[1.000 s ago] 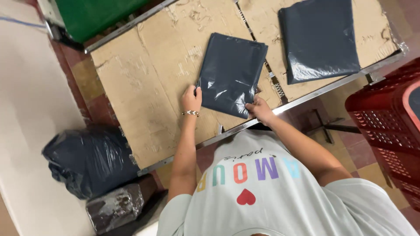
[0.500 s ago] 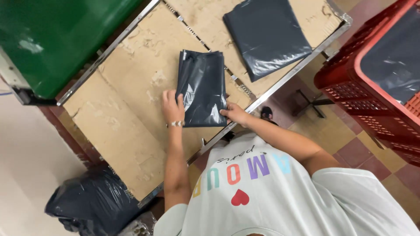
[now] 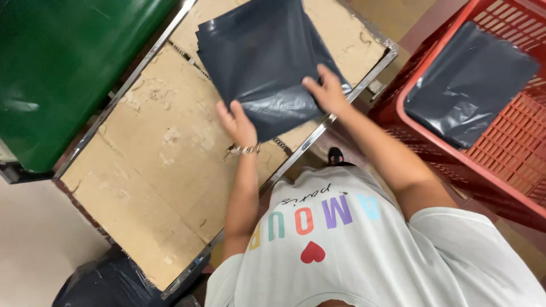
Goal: Folding plastic bags and placing them into a storage basket
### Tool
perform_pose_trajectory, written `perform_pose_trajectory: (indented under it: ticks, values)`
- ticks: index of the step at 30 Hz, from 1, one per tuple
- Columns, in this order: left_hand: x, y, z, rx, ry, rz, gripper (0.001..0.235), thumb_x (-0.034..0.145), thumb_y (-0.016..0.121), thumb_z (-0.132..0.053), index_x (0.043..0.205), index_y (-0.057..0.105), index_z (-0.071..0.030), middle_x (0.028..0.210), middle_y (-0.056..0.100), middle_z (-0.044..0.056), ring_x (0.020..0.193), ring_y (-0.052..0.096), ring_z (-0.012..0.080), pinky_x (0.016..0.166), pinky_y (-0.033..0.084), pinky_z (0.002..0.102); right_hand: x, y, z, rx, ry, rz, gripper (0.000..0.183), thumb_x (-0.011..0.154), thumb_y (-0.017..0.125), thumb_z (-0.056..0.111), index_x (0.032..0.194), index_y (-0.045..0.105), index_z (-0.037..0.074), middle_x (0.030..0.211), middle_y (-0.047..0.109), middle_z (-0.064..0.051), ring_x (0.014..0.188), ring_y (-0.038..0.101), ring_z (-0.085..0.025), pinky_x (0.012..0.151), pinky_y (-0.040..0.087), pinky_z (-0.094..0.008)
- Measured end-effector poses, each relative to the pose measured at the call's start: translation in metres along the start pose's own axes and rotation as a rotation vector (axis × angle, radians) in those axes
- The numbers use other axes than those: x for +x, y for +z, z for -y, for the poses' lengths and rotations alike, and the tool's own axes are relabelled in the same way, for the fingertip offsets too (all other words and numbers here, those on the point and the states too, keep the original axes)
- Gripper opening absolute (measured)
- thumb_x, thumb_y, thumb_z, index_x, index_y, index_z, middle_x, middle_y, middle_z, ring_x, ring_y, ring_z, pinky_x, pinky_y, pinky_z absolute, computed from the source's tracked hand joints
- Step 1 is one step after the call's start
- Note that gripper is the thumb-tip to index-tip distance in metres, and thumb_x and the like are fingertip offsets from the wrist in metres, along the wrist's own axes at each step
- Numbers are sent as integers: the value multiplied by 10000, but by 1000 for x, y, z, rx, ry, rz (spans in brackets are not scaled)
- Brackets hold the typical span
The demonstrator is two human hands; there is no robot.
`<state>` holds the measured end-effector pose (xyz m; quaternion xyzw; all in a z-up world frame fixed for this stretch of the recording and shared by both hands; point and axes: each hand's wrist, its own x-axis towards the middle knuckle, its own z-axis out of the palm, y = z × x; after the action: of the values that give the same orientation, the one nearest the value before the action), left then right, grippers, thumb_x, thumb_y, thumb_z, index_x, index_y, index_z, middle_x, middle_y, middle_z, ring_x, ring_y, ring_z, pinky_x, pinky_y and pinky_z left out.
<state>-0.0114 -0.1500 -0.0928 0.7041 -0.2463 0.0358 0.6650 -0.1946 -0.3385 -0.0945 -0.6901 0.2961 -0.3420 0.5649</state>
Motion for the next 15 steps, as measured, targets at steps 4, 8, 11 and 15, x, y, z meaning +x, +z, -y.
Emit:
perform_pose_trajectory:
  ticks: [4,8,11,15]
  values:
    - [-18,74,73,306,-257,140,623,1008,518,-418,1433,445,32,1427,546,253,1328,528,392,1105,415,450,58,-44,-68,-564,68,113,341,1037,606,408,1007,529,78,928,639,-146,854,597,-351,719,421,-484]
    - [-31,96,110,562,-140,98,445,971,670,-408,1298,528,-142,1000,714,155,925,725,373,811,573,475,68,-47,-107,-716,261,135,384,1053,587,479,1127,545,105,984,715,-228,1044,691,-448,895,530,-588]
    - [-30,96,77,702,-97,179,458,1000,602,-453,1286,506,-109,873,719,166,813,737,379,711,576,478,68,-54,-113,-572,304,172,406,1018,562,500,1099,542,103,1022,686,-279,1086,639,-492,922,495,-607]
    - [-24,93,66,821,-105,261,411,1024,527,-460,1261,477,-127,917,701,133,810,735,355,715,592,471,64,-46,-97,-586,388,125,379,942,561,502,1045,585,138,989,702,-226,1054,668,-443,903,517,-574]
